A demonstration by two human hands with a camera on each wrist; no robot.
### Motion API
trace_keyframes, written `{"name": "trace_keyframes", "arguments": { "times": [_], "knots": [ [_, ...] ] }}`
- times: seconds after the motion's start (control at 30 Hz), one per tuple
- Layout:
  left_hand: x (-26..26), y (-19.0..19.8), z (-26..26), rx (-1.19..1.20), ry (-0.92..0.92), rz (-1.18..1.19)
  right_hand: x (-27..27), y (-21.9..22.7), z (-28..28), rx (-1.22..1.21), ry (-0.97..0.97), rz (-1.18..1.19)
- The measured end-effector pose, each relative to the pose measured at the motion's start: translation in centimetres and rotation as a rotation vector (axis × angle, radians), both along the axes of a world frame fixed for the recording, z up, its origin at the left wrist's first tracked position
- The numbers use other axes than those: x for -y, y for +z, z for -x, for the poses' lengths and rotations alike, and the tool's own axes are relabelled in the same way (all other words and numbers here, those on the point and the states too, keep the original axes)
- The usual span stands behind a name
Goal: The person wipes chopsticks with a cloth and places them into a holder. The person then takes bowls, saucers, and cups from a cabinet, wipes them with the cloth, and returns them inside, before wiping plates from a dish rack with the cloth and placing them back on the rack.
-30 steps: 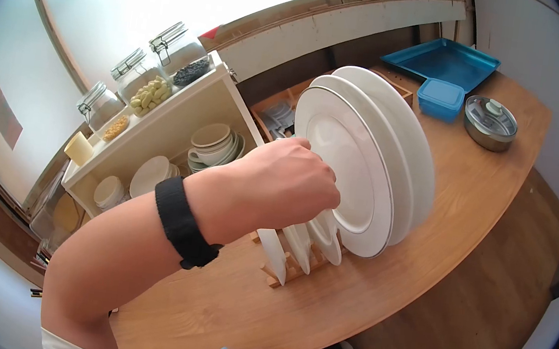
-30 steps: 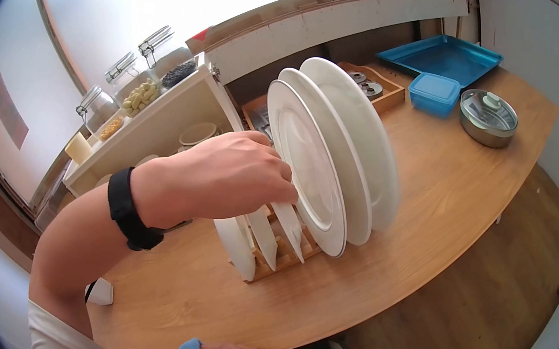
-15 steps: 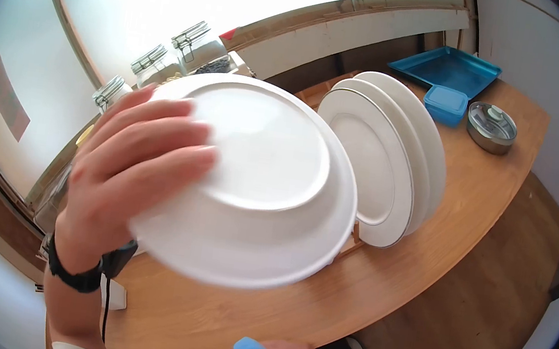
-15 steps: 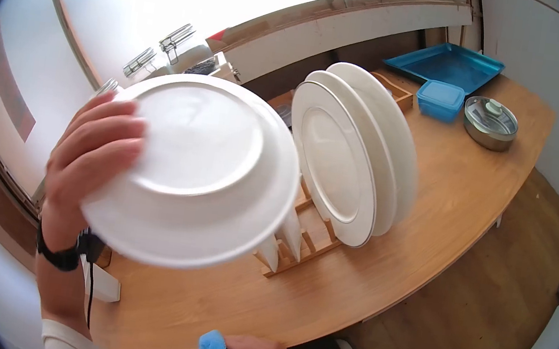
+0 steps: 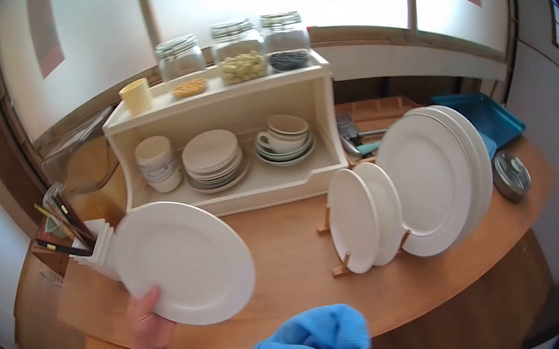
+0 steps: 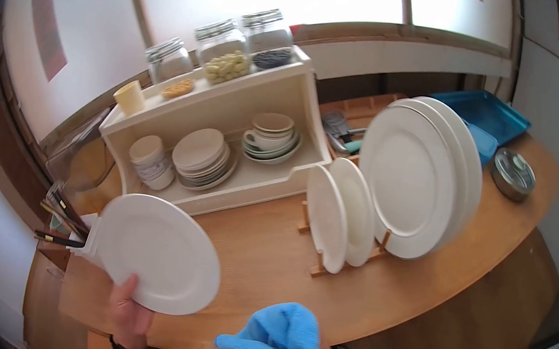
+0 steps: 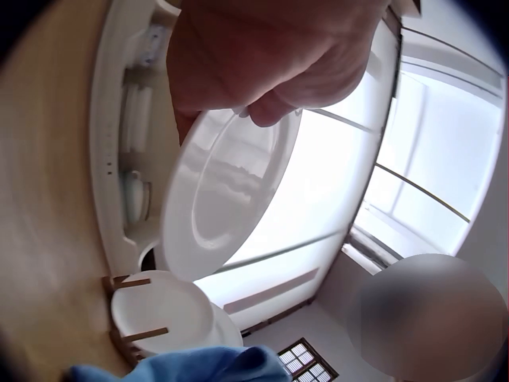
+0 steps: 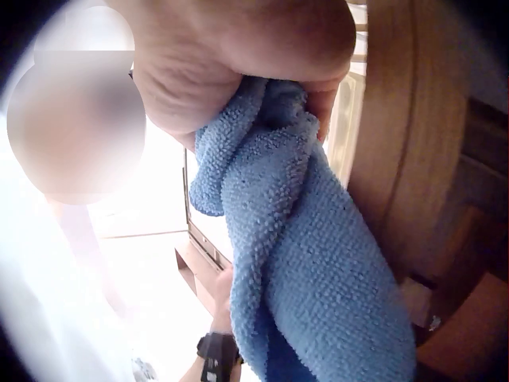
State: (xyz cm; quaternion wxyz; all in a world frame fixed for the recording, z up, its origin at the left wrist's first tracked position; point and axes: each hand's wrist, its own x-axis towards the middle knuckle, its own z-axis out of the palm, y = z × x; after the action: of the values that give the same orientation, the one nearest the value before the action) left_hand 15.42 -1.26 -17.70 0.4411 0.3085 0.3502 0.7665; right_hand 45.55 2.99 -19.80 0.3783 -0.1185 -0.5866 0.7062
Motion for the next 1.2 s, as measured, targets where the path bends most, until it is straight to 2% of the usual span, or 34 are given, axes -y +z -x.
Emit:
{"name": "trace_keyframes", "arguments": {
  "times": [0.03,0.07,0.13,0.17,0.23,0.27,0.3,0.33,0.37,0.4,0.43,0.47,0.57,0.6,0.7,0.8,0.87,0.9,0.97,1.0,1.03,1.17,1.2],
  "knots": [
    [0.1,-0.9,0.2,0.043,-0.021,0.072,0.3,2.0,0.2,0.033,-0.089,-0.138],
    [0.3,-1.6,0.5,0.053,-0.009,0.063,0.8,3.4,0.7,0.042,-0.076,-0.148],
    [0.4,-3.1,0.9,0.201,-0.103,0.191,1.6,5.5,2.0,0.04,-0.349,-0.114],
    [0.5,-4.3,0.9,0.207,-0.104,0.183,1.1,5.6,2.5,0.046,-0.348,-0.122],
    [0.9,-6.5,0.5,0.345,-0.188,0.278,-0.7,4.9,3.6,0.203,-0.484,-0.506],
    [1.2,-6.4,-0.2,0.353,-0.27,0.277,-1.3,5.5,4.3,0.279,-0.541,-0.699],
    [1.9,-5.9,-1.1,0.361,-0.349,0.275,-2.0,6.6,6.2,0.342,-0.751,-1.232],
    [3.6,-3.8,-2.7,-0.2,-0.178,0.287,-1.9,6.5,7.8,0.541,-0.665,-1.333],
    [3.9,-3.4,-3.1,-0.186,-0.166,0.287,-1.7,5.8,9.2,0.74,-0.57,-1.428],
    [4.0,-3.2,-3.3,-0.353,-0.131,0.125,-1.5,4.3,10.6,0.721,-0.418,-1.382],
    [4.1,-3.1,-3.4,-0.523,-0.093,-0.038,-0.7,3.7,11.4,0.718,-0.406,-1.391],
    [3.6,-3.8,-3.4,-0.517,-0.081,-0.042,-0.1,3.3,12.1,0.684,-0.334,-1.35],
    [1.8,-7.1,-3.1,0.52,-0.272,-0.198,0.1,3.1,13.2,0.676,-0.239,-1.332],
    [2.1,-6.8,-3.4,0.524,-0.265,-0.194,-0.3,3.1,13.6,0.643,-0.23,-1.399],
    [3.2,-3.7,-4.0,0.262,0.031,0.053,-1.7,4.9,14.4,0.575,-0.246,-1.468],
    [3.4,-2.8,-2.1,0.155,0.109,0.018,-2.8,6.9,14.4,0.707,-0.378,-1.426],
    [3.1,-1.6,-1.7,0.052,0.207,-0.048,-2.8,5.9,14.1,0.759,-0.384,-1.42],
    [3.2,-1.6,-1.6,0.054,0.214,-0.05,-2.4,5.2,14.0,0.807,-0.391,-1.411],
    [3.9,-2.1,-1.2,0.1,0.057,-0.092,-0.5,3.7,14.5,0.658,-0.216,-1.31],
    [3.9,-3.9,-1.0,0.192,-0.002,-0.109,-0.2,3.8,14.8,0.563,-0.15,-1.289],
    [3.8,-3.9,-1.1,0.189,-0.002,-0.107,0.0,3.9,15.1,0.468,-0.089,-1.266],
    [3.7,-3.0,-2.2,0.153,0.156,-0.08,-2.1,5.7,15.6,0.414,-0.093,-1.356],
    [3.6,-2.6,-2.4,0.148,0.199,-0.075,-2.5,6.1,15.1,0.504,-0.212,-1.354]
  ]
}}
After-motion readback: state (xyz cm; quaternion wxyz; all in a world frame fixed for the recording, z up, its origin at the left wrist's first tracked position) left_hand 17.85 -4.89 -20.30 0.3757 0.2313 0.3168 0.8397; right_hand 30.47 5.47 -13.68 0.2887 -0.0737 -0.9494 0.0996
